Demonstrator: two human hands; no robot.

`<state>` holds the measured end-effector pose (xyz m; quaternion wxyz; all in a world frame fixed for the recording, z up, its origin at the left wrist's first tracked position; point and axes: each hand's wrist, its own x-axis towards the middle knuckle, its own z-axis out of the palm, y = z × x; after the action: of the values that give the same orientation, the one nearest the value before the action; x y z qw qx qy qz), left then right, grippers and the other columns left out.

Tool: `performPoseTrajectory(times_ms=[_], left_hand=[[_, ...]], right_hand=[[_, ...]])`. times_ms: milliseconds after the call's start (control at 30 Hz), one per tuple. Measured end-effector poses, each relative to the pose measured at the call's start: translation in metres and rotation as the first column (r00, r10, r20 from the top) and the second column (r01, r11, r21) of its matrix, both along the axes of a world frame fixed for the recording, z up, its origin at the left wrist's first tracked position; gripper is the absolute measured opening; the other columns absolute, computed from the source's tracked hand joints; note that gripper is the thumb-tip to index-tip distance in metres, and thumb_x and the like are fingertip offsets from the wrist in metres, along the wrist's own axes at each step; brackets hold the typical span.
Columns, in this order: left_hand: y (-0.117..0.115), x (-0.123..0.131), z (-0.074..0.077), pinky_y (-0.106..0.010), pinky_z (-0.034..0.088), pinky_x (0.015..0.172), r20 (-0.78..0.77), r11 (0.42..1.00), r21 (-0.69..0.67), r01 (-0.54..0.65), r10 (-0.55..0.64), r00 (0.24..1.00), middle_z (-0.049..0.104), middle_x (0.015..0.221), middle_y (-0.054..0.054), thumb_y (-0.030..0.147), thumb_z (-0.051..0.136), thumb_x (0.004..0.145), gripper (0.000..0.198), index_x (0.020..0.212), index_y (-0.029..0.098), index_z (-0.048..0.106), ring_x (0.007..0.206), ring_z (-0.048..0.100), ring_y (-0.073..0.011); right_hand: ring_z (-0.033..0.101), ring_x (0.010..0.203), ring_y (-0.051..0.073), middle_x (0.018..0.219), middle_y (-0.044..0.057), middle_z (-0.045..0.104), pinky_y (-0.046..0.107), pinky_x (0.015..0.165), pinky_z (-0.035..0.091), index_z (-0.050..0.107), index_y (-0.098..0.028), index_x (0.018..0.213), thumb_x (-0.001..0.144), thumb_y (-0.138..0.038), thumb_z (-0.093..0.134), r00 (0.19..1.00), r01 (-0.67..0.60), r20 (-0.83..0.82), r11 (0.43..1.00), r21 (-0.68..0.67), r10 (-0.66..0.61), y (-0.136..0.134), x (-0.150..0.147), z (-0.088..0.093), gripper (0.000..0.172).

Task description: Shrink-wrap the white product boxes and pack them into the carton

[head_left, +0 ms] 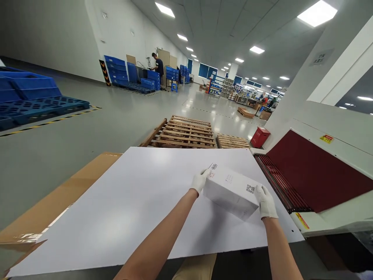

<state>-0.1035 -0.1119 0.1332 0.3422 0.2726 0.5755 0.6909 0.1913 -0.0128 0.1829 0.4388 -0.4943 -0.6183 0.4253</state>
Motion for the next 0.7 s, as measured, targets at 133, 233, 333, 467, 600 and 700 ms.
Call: performPoseTrajectory(times_ms=[133, 233, 333, 467, 600, 700], left_hand=[[0.016, 0.006, 0.014, -0.041, 0.050, 0.102, -0.155, 0.999, 0.005, -0.052, 0.052, 0.987, 0.077, 0.118, -0.012, 0.041, 0.062, 0.091, 0.037, 0.115, 0.017, 0.076, 0.112, 0.068, -0.0270], [0.016, 0.020, 0.025, -0.042, 0.047, 0.098, -0.319, 0.992, -0.015, -0.123, 0.112, 0.941, 0.072, 0.107, -0.012, 0.043, 0.080, 0.077, 0.033, 0.098, 0.018, 0.072, 0.106, 0.063, -0.0288], [0.014, 0.034, 0.031, -0.041, 0.046, 0.088, -0.569, 0.966, -0.104, -0.238, 0.138, 0.811, 0.066, 0.096, -0.010, 0.050, 0.090, 0.065, 0.046, 0.085, 0.021, 0.060, 0.099, 0.060, -0.0296], [0.013, 0.038, 0.034, -0.038, 0.043, 0.081, -0.671, 0.944, -0.173, -0.281, 0.096, 0.736, 0.064, 0.095, -0.010, 0.055, 0.089, 0.065, 0.051, 0.086, 0.023, 0.055, 0.096, 0.058, -0.0288], [0.017, 0.022, 0.032, -0.037, 0.043, 0.083, -0.453, 0.981, -0.115, -0.156, 0.088, 0.887, 0.067, 0.090, -0.009, 0.050, 0.087, 0.068, 0.040, 0.078, 0.023, 0.059, 0.096, 0.060, -0.0282], [0.027, 0.002, 0.025, -0.037, 0.046, 0.083, -0.167, 0.996, -0.076, -0.055, 0.041, 0.985, 0.073, 0.086, -0.009, 0.045, 0.077, 0.080, 0.026, 0.078, 0.021, 0.067, 0.092, 0.065, -0.0275]], right_hand=[[0.069, 0.112, 0.029, 0.116, 0.008, 0.078, 0.036, 0.094, 0.054, 0.073, -0.018, 0.118, 0.078, -0.069, 0.074, 0.996, -0.052, -0.072, 0.998, -0.048, 0.048, 0.019, 0.002, -0.005, 0.065], [0.070, 0.111, 0.026, 0.117, 0.005, 0.078, 0.033, 0.094, 0.054, 0.073, -0.020, 0.119, 0.080, -0.069, 0.074, 0.993, -0.050, -0.107, 0.997, -0.058, 0.044, 0.022, 0.004, -0.011, 0.064], [0.070, 0.112, 0.025, 0.119, 0.005, 0.078, 0.032, 0.095, 0.053, 0.072, -0.021, 0.123, 0.083, -0.069, 0.073, 0.992, -0.050, -0.121, 0.996, -0.080, 0.040, 0.023, 0.004, -0.015, 0.063], [0.069, 0.115, 0.026, 0.122, 0.005, 0.078, 0.032, 0.096, 0.053, 0.073, -0.021, 0.124, 0.084, -0.067, 0.073, 0.990, -0.049, -0.133, 0.995, -0.089, 0.037, 0.024, 0.004, -0.018, 0.061], [0.069, 0.116, 0.025, 0.124, 0.003, 0.077, 0.031, 0.096, 0.054, 0.073, -0.023, 0.124, 0.082, -0.068, 0.075, 0.988, -0.034, -0.150, 0.997, -0.074, 0.022, 0.027, 0.005, -0.022, 0.062], [0.070, 0.113, 0.023, 0.122, 0.003, 0.078, 0.030, 0.093, 0.054, 0.074, -0.023, 0.123, 0.080, -0.069, 0.077, 0.986, -0.038, -0.166, 0.996, -0.078, 0.025, 0.027, 0.006, -0.022, 0.063]])
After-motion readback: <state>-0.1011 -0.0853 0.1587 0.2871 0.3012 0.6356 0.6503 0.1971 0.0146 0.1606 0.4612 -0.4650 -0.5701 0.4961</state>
